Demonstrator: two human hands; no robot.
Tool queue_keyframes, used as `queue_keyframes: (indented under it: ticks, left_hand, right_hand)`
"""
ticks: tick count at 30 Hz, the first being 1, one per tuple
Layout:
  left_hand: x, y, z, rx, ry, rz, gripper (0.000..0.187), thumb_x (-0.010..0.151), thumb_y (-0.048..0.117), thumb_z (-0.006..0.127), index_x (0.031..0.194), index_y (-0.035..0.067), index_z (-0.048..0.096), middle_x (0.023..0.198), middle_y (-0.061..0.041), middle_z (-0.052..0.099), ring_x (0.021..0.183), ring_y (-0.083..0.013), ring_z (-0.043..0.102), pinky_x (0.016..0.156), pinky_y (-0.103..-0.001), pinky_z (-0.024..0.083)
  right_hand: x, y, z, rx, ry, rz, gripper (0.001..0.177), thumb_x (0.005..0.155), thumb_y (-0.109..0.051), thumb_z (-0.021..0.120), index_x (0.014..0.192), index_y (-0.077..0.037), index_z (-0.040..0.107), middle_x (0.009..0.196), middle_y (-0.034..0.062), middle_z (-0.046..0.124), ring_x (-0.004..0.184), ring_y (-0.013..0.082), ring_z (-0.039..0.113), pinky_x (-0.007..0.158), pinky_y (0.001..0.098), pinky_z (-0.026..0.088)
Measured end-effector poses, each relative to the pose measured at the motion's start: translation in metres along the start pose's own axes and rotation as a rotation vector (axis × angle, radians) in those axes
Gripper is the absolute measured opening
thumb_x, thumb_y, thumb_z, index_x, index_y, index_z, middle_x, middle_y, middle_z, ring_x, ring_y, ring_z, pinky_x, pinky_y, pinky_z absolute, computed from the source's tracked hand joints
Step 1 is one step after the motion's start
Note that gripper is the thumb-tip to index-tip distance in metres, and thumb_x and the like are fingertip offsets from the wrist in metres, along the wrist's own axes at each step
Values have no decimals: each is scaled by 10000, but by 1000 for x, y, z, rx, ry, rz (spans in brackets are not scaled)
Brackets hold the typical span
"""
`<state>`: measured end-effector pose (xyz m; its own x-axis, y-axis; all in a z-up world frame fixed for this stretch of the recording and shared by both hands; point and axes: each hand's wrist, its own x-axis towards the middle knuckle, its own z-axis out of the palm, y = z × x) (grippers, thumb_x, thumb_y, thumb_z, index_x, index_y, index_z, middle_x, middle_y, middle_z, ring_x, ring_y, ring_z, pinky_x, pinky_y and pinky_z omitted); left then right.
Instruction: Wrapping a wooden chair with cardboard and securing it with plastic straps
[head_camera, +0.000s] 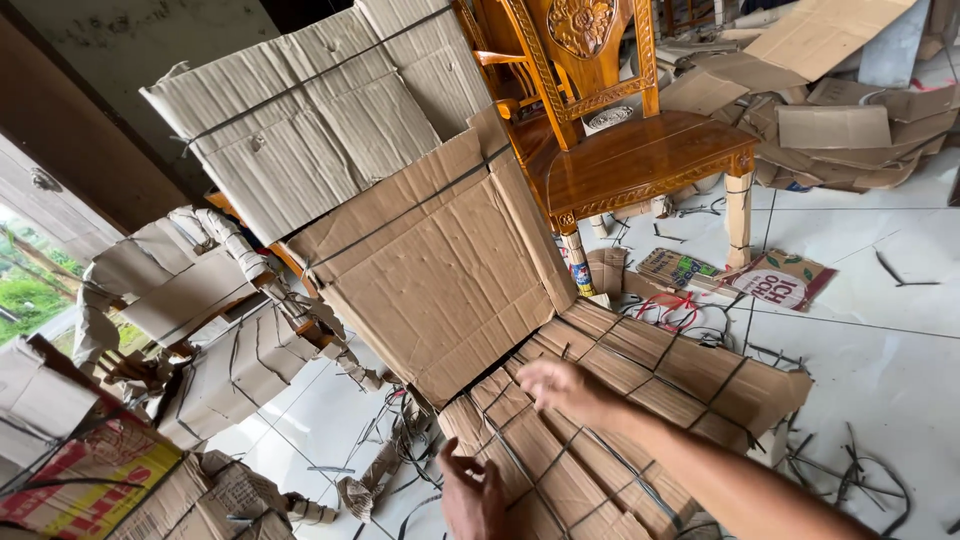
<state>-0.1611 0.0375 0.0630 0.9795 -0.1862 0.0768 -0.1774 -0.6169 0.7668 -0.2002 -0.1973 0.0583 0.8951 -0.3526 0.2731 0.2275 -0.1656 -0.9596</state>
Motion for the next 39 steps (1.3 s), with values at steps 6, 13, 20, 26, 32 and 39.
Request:
queue_keyframes:
  ticks: [6, 13, 20, 26, 32, 39]
  left_hand:
    - [-32, 20, 0, 102, -200, 328, 892, 847, 129, 729, 1518, 231, 150, 945, 23, 742, 734, -173, 733, 635, -352, 631]
    - [-54, 28, -2, 95, -172, 237, 726, 796, 229, 643, 1465, 325, 377, 876, 57, 740, 882, -274, 741, 776, -443, 534]
    - [-28, -11, 28, 91, -165, 177, 571, 762, 314, 661, 1318, 381, 545, 829, 125, 660, 763, -129, 730, 732, -349, 570]
    - [-14, -31, 45, 211, -136, 157, 309, 817, 361, 605, 1122, 410, 619, 888, 137, 658, 854, -133, 670, 697, -357, 523]
    - [-12, -39, 50, 161, -108, 210, 370, 815, 369, 633, 1184, 371, 609, 834, 110, 633, 765, -152, 660, 652, -373, 529]
    - [-17, -40, 54, 50, -34, 143, 244, 786, 389, 653, 1028, 402, 680, 795, 155, 655, 721, -119, 683, 651, -344, 523]
  right_hand:
    - [-82, -84, 38, -284, -266, -155, 313, 964, -249, 634, 1240, -109, 678, 1191, 74, 742, 1057, 192, 726, 904, 303, 597]
    - [-96, -68, 39, -354, -224, -94, 197, 940, -253, 682, 1097, -161, 758, 874, -41, 754, 725, 70, 624, 685, 248, 491]
    - [-101, -55, 40, -223, -268, -16, 191, 932, -159, 625, 1088, -141, 733, 1017, -51, 794, 954, 60, 710, 882, 229, 534]
    - [-90, -56, 41, -336, -233, 24, 206, 913, -174, 652, 1094, -173, 751, 1008, -53, 814, 924, 67, 730, 833, 239, 542]
    - [-49, -57, 44, -462, -251, -22, 136, 959, -164, 636, 994, -174, 768, 1130, 32, 812, 900, 153, 768, 748, 299, 590]
    - [19, -119, 48, -540, -93, -159, 295, 979, -120, 540, 1249, -89, 654, 1304, 137, 698, 1080, 246, 733, 872, 335, 637]
